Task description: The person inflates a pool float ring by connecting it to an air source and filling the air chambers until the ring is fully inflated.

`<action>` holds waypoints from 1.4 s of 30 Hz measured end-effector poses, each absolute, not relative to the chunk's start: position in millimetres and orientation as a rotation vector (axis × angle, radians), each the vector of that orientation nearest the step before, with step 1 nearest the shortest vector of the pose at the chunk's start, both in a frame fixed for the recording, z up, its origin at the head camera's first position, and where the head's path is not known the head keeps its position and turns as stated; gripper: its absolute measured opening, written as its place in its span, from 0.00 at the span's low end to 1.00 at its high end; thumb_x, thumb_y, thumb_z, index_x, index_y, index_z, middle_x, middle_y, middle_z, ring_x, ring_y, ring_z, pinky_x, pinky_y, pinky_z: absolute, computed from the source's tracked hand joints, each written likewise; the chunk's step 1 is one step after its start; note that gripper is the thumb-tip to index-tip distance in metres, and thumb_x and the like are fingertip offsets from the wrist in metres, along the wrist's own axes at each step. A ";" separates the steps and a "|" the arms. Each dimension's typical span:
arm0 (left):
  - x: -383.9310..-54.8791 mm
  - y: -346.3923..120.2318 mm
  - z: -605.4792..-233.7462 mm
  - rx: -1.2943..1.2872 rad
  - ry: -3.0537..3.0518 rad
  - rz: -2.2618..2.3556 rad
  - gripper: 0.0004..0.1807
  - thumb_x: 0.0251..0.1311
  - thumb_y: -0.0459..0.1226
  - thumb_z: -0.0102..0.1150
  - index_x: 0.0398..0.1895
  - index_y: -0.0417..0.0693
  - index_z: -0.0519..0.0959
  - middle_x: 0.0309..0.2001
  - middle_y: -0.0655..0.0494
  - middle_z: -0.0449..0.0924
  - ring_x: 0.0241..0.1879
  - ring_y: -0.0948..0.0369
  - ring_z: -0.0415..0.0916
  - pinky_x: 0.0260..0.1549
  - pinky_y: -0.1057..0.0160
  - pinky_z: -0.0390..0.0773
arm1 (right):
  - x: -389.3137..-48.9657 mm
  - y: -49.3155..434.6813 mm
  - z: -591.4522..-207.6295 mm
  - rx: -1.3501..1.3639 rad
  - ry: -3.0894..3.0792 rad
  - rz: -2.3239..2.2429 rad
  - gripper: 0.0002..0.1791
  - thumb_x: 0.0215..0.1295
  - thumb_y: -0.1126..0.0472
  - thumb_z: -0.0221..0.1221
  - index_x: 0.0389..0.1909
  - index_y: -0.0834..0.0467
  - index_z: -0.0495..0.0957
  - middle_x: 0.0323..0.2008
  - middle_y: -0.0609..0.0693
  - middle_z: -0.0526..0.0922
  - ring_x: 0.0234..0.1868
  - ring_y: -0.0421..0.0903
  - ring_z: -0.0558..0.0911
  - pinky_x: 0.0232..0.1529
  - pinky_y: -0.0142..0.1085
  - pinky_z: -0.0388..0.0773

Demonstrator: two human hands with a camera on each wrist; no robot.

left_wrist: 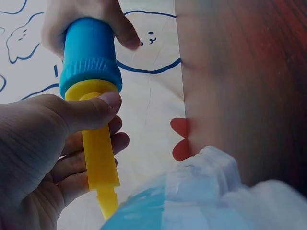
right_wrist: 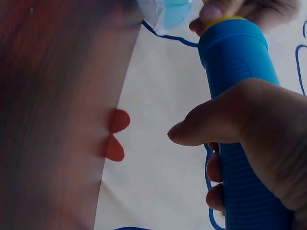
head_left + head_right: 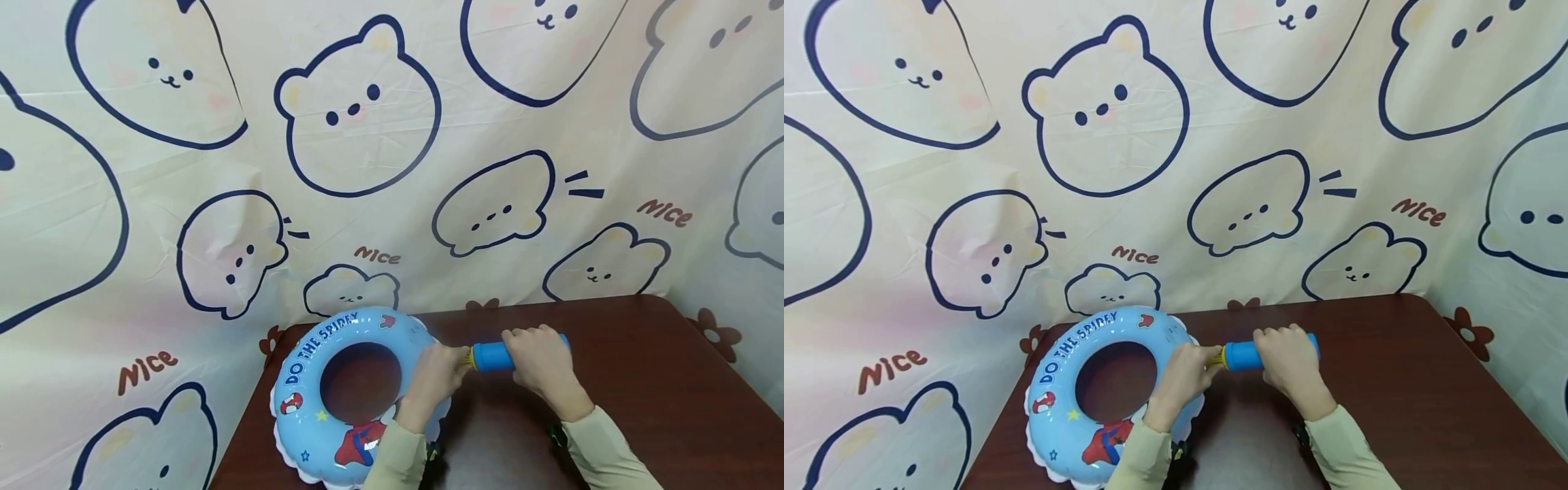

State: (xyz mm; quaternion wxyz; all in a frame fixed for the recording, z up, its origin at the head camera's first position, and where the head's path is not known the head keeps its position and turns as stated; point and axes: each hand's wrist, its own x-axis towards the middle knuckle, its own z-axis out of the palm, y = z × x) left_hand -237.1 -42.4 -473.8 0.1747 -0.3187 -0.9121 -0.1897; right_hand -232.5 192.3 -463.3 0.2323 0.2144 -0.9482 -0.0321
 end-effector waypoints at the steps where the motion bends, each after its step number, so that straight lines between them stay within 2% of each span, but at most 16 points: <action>1: -236.8 -42.3 -473.7 -0.903 -2.585 -0.533 0.09 0.63 0.41 0.78 0.43 0.50 0.90 0.30 0.60 0.88 0.24 0.69 0.74 0.36 0.73 0.84 | -232.5 191.1 -464.2 0.590 -2.599 -0.083 0.31 0.34 0.53 0.85 0.41 0.58 0.84 0.32 0.53 0.89 0.26 0.51 0.84 0.34 0.50 0.87; 4: -236.7 -43.5 -473.4 -0.902 -2.587 -0.537 0.09 0.64 0.41 0.77 0.44 0.50 0.90 0.30 0.60 0.88 0.24 0.69 0.75 0.36 0.73 0.83 | -233.4 191.8 -466.3 0.581 -2.595 -0.074 0.31 0.34 0.53 0.86 0.42 0.57 0.85 0.33 0.53 0.89 0.27 0.51 0.85 0.33 0.50 0.87; 13: -241.1 -51.5 -470.8 -0.910 -2.585 -0.628 0.11 0.66 0.41 0.74 0.48 0.48 0.91 0.40 0.56 0.93 0.32 0.66 0.87 0.40 0.75 0.84 | -237.6 230.5 -449.4 0.536 -2.580 0.008 0.31 0.30 0.57 0.86 0.41 0.56 0.86 0.36 0.53 0.91 0.34 0.54 0.87 0.39 0.52 0.86; 22: -246.0 -57.0 -474.0 -0.908 -2.592 -0.657 0.09 0.66 0.41 0.75 0.45 0.49 0.91 0.36 0.58 0.92 0.28 0.71 0.81 0.34 0.80 0.79 | -233.6 279.0 -434.1 0.454 -2.628 0.061 0.25 0.32 0.61 0.83 0.36 0.54 0.85 0.32 0.51 0.90 0.29 0.50 0.84 0.39 0.56 0.83; 27: -246.3 -58.9 -474.4 -0.907 -2.595 -0.659 0.09 0.66 0.42 0.75 0.45 0.49 0.91 0.35 0.58 0.92 0.25 0.73 0.75 0.31 0.81 0.76 | -228.8 292.5 -428.9 0.408 -2.655 0.093 0.28 0.30 0.59 0.84 0.39 0.55 0.87 0.33 0.53 0.91 0.31 0.52 0.84 0.41 0.59 0.83; 32: -245.9 -61.1 -475.3 -0.903 -2.598 -0.662 0.10 0.66 0.42 0.75 0.45 0.49 0.91 0.35 0.58 0.92 0.25 0.73 0.75 0.32 0.81 0.76 | -227.1 296.1 -427.5 0.376 -2.693 0.092 0.32 0.30 0.57 0.85 0.43 0.56 0.87 0.35 0.55 0.91 0.33 0.55 0.84 0.44 0.63 0.83; 37: -245.2 -59.9 -476.7 -0.897 -2.596 -0.585 0.09 0.65 0.42 0.76 0.46 0.50 0.91 0.36 0.58 0.92 0.27 0.70 0.80 0.35 0.78 0.81 | -227.9 286.7 -429.2 0.405 -2.697 0.044 0.35 0.30 0.55 0.85 0.47 0.58 0.88 0.38 0.57 0.91 0.36 0.57 0.86 0.46 0.62 0.83; 42: -245.9 -56.9 -476.1 -0.896 -2.598 -0.519 0.07 0.65 0.42 0.76 0.42 0.51 0.90 0.33 0.59 0.91 0.25 0.70 0.78 0.33 0.78 0.80 | -234.6 262.7 -437.2 0.484 -2.665 -0.053 0.33 0.30 0.54 0.85 0.44 0.58 0.87 0.35 0.55 0.90 0.32 0.55 0.86 0.42 0.57 0.85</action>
